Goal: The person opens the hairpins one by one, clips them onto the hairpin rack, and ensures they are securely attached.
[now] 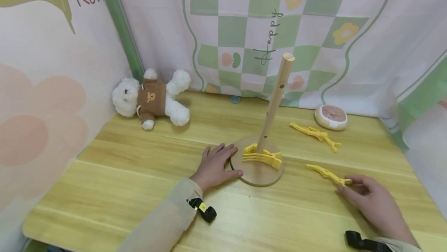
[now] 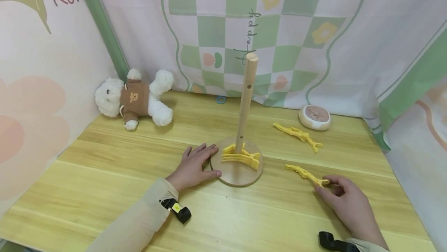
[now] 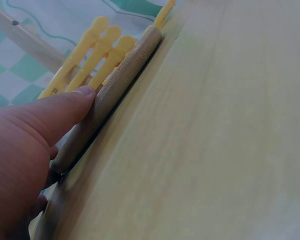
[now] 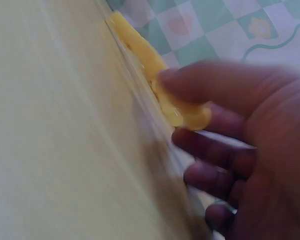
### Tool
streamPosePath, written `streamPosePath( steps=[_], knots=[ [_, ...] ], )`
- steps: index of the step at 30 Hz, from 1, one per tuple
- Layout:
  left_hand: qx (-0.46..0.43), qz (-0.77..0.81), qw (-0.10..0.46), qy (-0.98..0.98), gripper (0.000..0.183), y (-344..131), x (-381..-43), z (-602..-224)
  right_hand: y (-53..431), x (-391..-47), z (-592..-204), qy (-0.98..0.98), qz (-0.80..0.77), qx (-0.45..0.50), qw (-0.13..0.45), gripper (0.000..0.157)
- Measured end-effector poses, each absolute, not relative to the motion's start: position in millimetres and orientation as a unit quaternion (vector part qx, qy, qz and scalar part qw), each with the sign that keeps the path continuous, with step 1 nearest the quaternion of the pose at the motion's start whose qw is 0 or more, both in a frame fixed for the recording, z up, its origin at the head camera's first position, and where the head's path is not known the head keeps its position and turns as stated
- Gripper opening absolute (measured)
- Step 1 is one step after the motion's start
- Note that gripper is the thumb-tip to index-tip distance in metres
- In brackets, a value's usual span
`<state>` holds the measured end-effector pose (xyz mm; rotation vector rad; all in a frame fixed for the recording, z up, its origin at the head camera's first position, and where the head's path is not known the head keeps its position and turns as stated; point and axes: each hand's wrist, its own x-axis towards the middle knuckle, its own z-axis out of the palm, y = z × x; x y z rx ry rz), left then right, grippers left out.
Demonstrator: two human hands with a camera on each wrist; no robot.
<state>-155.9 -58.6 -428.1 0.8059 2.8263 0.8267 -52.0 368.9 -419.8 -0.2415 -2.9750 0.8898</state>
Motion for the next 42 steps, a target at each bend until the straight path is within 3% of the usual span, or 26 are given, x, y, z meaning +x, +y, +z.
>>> streamPosePath(
  steps=[4, 7, 20, 42],
  knots=[
    [0.254, 0.261, 0.038, 0.93, 0.083, -57.3, -157.1, -430.1, 353.9, -53.4, -422.5, -0.928, 0.343, -0.101, 0.108, 0.054],
    [0.245, 0.252, 0.031, 0.936, 0.09, -53.7, -158.5, -431.8, 344.3, -55.8, -421.6, -0.915, 0.368, -0.088, 0.142, 0.05],
    [0.265, 0.248, 0.059, 0.93, 0.095, -50.7, -158.3, -428.4, 336.7, -58.0, -425.4, -0.939, 0.308, -0.068, 0.14, 0.051],
    [0.271, 0.255, 0.059, 0.926, 0.094, -54.6, -156.1, -430.7, 301.9, -61.2, -419.9, -0.885, 0.434, -0.051, 0.162, 0.035]
  ],
)
